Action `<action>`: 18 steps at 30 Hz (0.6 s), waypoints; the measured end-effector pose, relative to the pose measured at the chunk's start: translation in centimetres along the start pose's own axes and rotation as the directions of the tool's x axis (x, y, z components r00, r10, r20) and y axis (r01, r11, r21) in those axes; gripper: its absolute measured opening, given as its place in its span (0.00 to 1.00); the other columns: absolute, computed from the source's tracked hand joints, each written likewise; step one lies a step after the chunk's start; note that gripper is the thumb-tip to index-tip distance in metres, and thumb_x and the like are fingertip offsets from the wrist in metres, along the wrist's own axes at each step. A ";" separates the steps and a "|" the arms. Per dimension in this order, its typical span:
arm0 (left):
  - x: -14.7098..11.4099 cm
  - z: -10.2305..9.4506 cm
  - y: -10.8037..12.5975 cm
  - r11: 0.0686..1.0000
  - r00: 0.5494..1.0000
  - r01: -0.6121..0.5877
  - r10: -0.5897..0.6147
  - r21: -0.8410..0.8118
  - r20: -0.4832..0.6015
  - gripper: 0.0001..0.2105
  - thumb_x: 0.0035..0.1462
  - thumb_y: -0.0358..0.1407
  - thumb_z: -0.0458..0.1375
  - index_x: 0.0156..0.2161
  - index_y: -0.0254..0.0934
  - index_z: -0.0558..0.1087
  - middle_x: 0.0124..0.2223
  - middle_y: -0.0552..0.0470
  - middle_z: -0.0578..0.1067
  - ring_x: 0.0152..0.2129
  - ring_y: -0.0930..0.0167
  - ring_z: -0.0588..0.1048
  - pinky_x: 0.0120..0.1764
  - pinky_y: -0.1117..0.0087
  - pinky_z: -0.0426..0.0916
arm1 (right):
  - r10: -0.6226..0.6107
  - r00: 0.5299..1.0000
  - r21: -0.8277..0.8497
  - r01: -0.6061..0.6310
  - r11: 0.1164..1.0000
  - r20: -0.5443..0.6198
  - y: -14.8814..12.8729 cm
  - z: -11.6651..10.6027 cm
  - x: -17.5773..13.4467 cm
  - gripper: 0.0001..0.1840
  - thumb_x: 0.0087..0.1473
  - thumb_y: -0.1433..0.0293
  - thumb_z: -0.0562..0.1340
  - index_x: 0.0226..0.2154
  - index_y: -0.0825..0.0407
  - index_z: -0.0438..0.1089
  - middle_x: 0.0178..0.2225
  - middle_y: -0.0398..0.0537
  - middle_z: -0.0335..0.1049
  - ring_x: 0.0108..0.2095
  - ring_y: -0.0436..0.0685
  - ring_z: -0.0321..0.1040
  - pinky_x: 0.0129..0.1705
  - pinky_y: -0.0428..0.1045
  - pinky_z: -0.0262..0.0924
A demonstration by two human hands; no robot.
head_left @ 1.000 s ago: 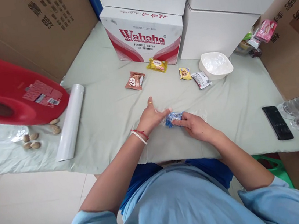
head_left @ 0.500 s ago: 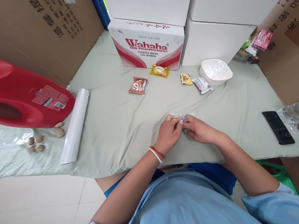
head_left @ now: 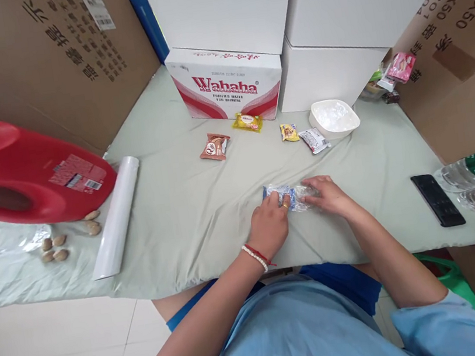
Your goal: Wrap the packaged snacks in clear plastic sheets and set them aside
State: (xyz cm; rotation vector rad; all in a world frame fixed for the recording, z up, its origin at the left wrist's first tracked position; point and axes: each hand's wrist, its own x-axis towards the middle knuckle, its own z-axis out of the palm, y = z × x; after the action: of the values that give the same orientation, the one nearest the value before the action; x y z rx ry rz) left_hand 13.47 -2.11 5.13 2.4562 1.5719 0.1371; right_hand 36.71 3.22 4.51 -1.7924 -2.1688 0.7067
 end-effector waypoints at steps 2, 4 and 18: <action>-0.1 0.1 0.1 0.999 1.000 -0.012 0.012 0.030 -0.002 0.22 0.71 0.29 0.47 0.67 0.40 0.65 0.53 0.43 0.71 0.48 0.62 0.73 0.39 0.66 0.70 | -0.001 0.999 0.024 0.000 1.000 0.048 -0.5 -0.2 -0.4 0.11 0.57 0.62 0.64 0.39 0.51 0.77 0.40 0.53 0.77 0.47 0.64 0.71 0.51 0.55 0.64; -0.1 0.1 0.3 0.998 1.000 -0.024 0.024 0.050 -0.002 0.22 0.72 0.29 0.46 0.67 0.39 0.65 0.53 0.42 0.71 0.50 0.62 0.73 0.40 0.66 0.71 | 0.000 1.000 0.129 -0.003 0.992 0.026 -1.5 -0.8 -0.8 0.10 0.60 0.61 0.62 0.35 0.50 0.75 0.35 0.49 0.75 0.37 0.58 0.71 0.42 0.51 0.64; -1.3 -0.2 -3.4 0.871 0.934 0.135 -0.272 -0.473 -0.233 0.16 0.66 0.33 0.52 0.55 0.37 0.76 0.54 0.43 0.77 0.52 0.61 0.75 0.57 0.59 0.71 | 0.030 0.998 0.529 -0.058 0.846 0.062 -5.8 4.3 2.6 0.11 0.61 0.58 0.59 0.36 0.47 0.67 0.21 0.36 0.67 0.24 0.53 0.65 0.31 0.47 0.60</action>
State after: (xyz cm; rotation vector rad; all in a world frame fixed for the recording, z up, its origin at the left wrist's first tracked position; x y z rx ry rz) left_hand 9.93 -1.90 4.54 1.9577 1.6719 0.7720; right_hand 29.22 4.06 3.48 -1.5351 -1.7201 1.2341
